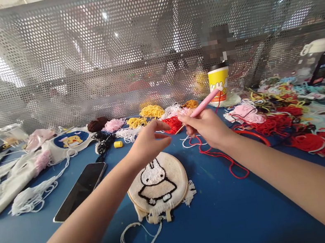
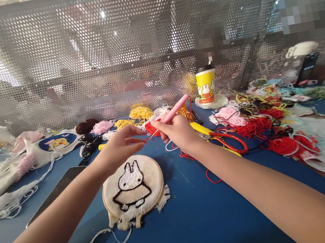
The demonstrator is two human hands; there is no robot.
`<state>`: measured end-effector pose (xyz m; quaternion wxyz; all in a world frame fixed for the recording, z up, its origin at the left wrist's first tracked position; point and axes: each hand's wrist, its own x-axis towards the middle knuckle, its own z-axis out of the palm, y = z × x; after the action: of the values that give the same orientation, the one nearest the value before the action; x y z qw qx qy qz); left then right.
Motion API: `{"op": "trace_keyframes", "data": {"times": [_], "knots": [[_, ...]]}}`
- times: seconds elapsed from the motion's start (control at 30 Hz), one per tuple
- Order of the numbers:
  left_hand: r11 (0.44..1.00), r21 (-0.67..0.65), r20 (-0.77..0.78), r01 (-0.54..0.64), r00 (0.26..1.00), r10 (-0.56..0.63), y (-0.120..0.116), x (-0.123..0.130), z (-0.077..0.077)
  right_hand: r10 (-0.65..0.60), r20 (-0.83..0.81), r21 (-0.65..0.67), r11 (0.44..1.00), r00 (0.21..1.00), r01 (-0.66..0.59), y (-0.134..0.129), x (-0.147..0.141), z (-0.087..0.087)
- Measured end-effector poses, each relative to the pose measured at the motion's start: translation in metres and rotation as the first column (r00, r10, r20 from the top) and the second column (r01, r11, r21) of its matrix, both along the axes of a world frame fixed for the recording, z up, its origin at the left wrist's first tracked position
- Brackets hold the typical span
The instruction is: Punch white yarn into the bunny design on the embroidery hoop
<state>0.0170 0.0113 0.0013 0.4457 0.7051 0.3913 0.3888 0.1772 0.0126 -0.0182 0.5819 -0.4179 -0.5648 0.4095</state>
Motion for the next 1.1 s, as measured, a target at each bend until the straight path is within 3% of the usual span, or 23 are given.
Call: {"op": "trace_keyframes", "data": {"times": [0.07,0.17,0.27,0.33,0.43,0.63,0.73,0.8,0.87,0.93,1.1], "knots": [[1.0,0.02,-0.183,0.016,0.983,-0.012,-0.003,-0.01,0.003,0.01,-0.042,-0.054,0.998,0.999,-0.013,0.0,-0.001,-0.009],[0.994,0.114,-0.463,0.002,0.885,0.051,-0.009,-0.035,-0.002,0.054,-0.124,-0.142,0.987,0.991,-0.071,-0.006,-0.007,-0.025],[0.987,0.149,-0.535,-0.064,0.834,0.135,-0.018,-0.067,-0.019,0.085,-0.204,-0.212,0.969,0.975,-0.128,-0.017,-0.014,-0.041],[0.973,0.147,-0.561,-0.176,0.796,0.228,-0.024,-0.084,-0.03,0.102,-0.247,-0.237,0.958,0.964,-0.162,-0.024,-0.019,-0.049],[0.967,0.019,-0.585,-0.253,0.782,0.216,-0.031,-0.099,-0.042,0.121,-0.283,-0.248,0.949,0.952,-0.194,-0.033,-0.025,-0.055],[0.952,-0.16,-0.483,-0.261,0.862,0.155,-0.034,-0.093,-0.055,0.212,-0.239,-0.224,0.938,0.948,-0.266,-0.061,-0.034,-0.054],[0.935,-0.211,-0.412,-0.285,0.893,0.179,-0.039,-0.082,-0.058,0.277,-0.057,-0.205,0.937,0.959,-0.283,-0.074,-0.035,-0.055],[0.887,-0.352,-0.231,-0.3,0.946,0.228,-0.043,-0.074,-0.056,0.275,0.067,-0.212,0.943,0.959,-0.256,-0.079,-0.034,-0.057],[0.801,-0.54,-0.007,-0.259,0.953,0.303,-0.046,-0.065,-0.053,0.258,0.122,-0.198,0.952,0.958,-0.232,-0.082,-0.033,-0.058],[0.744,-0.643,0.122,-0.181,0.935,0.333,-0.047,-0.058,-0.049,0.253,0.155,-0.152,0.961,0.955,-0.23,-0.083,-0.032,-0.059],[0.729,-0.683,0.225,-0.029,0.942,0.248,-0.051,-0.055,-0.047,0.282,0.248,-0.022,0.958,0.927,-0.286,-0.091,-0.029,-0.057]]}}
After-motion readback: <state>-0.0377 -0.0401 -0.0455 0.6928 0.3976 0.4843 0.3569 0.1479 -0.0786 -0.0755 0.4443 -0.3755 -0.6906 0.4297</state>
